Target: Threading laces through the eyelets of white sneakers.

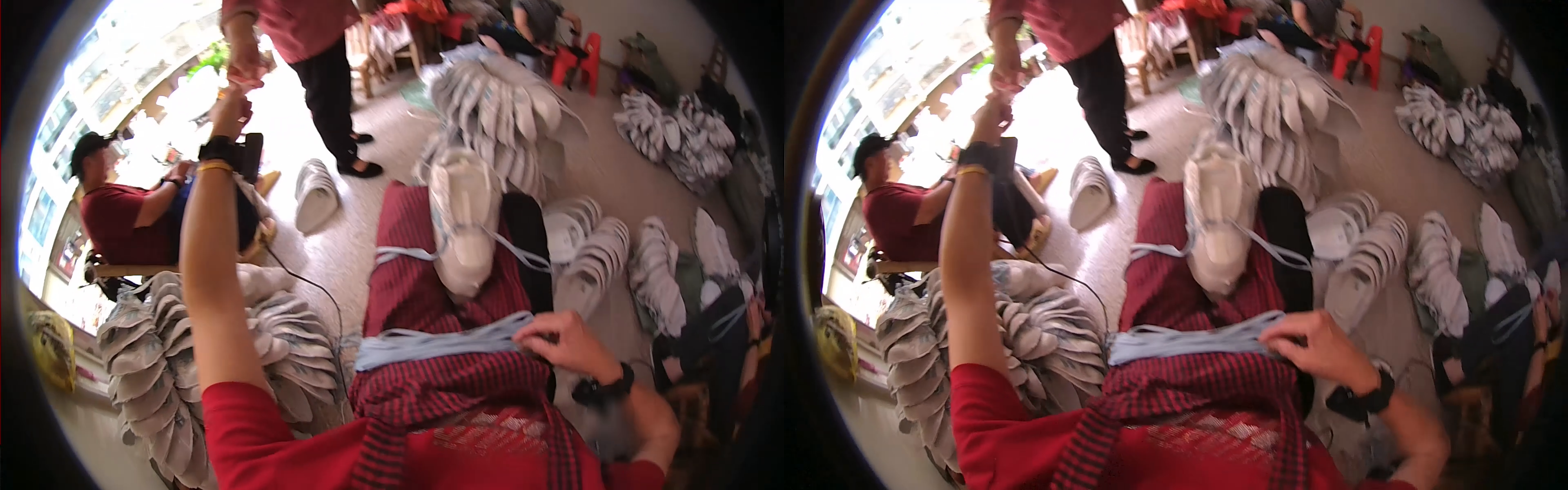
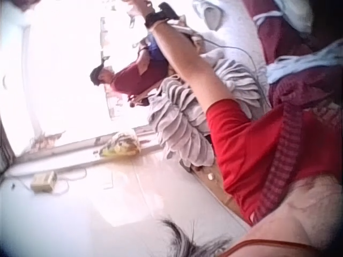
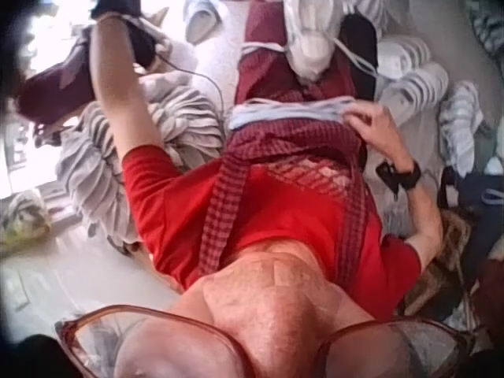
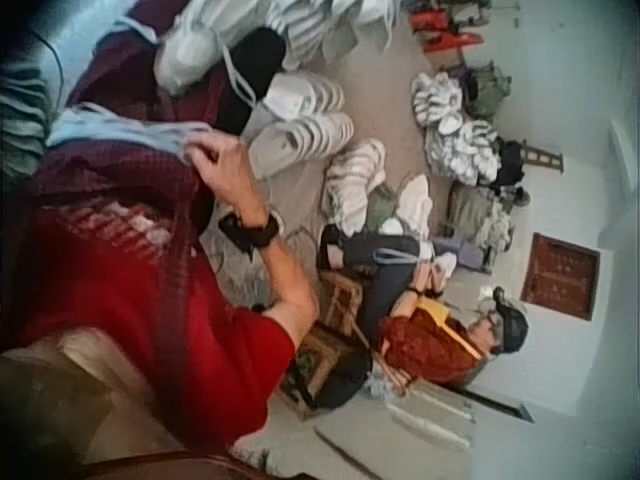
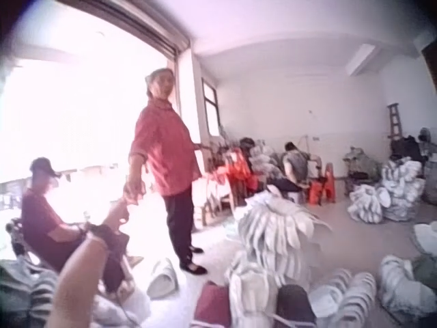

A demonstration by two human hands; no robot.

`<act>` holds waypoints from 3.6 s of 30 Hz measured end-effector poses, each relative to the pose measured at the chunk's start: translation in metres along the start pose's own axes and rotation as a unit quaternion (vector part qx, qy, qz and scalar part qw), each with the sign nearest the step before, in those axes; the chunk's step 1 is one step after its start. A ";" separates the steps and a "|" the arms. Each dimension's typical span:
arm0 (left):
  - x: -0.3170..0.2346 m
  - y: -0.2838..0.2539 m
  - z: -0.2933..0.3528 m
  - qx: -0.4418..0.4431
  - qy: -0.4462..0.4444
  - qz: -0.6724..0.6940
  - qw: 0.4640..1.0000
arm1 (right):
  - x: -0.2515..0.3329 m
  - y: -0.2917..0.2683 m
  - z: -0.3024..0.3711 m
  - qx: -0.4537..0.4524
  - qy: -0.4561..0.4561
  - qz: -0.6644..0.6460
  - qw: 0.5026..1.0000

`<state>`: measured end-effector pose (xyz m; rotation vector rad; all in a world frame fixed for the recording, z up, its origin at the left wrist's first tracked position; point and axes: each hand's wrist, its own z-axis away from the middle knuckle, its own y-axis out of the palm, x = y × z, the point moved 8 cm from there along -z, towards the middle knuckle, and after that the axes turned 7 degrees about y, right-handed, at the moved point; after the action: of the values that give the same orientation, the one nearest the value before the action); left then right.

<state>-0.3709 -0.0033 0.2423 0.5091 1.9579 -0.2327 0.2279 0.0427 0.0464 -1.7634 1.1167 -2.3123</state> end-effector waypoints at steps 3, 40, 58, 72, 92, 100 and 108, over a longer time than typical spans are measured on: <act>0.011 0.001 0.007 0.009 -0.037 0.017 0.999 | 0.010 -0.009 -0.016 -0.001 -0.034 -0.011 0.999; 0.052 0.274 0.331 0.580 0.305 -0.270 0.705 | 0.025 -0.047 -0.162 -0.180 -0.326 0.303 0.877; -0.041 0.236 0.258 0.497 0.318 -0.174 0.788 | 0.060 -0.057 -0.184 -0.109 -0.251 0.084 0.958; 0.030 0.211 0.318 0.552 0.378 -0.273 0.691 | 0.043 -0.038 -0.185 -0.116 -0.349 0.200 0.908; 0.043 0.219 0.328 0.578 0.378 -0.203 0.694 | 0.031 -0.017 -0.230 0.001 -0.232 0.229 0.945; 0.043 0.226 0.326 0.598 0.365 -0.208 0.683 | 0.027 -0.015 -0.229 -0.023 -0.193 0.265 0.944; 0.046 0.213 0.335 0.570 0.385 -0.212 0.694 | 0.040 -0.016 -0.221 0.017 -0.204 0.275 0.939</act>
<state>-0.0174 0.0690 0.0704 1.0381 2.5394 -1.8825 0.0317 0.1519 0.0653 -1.5526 1.2665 -1.5509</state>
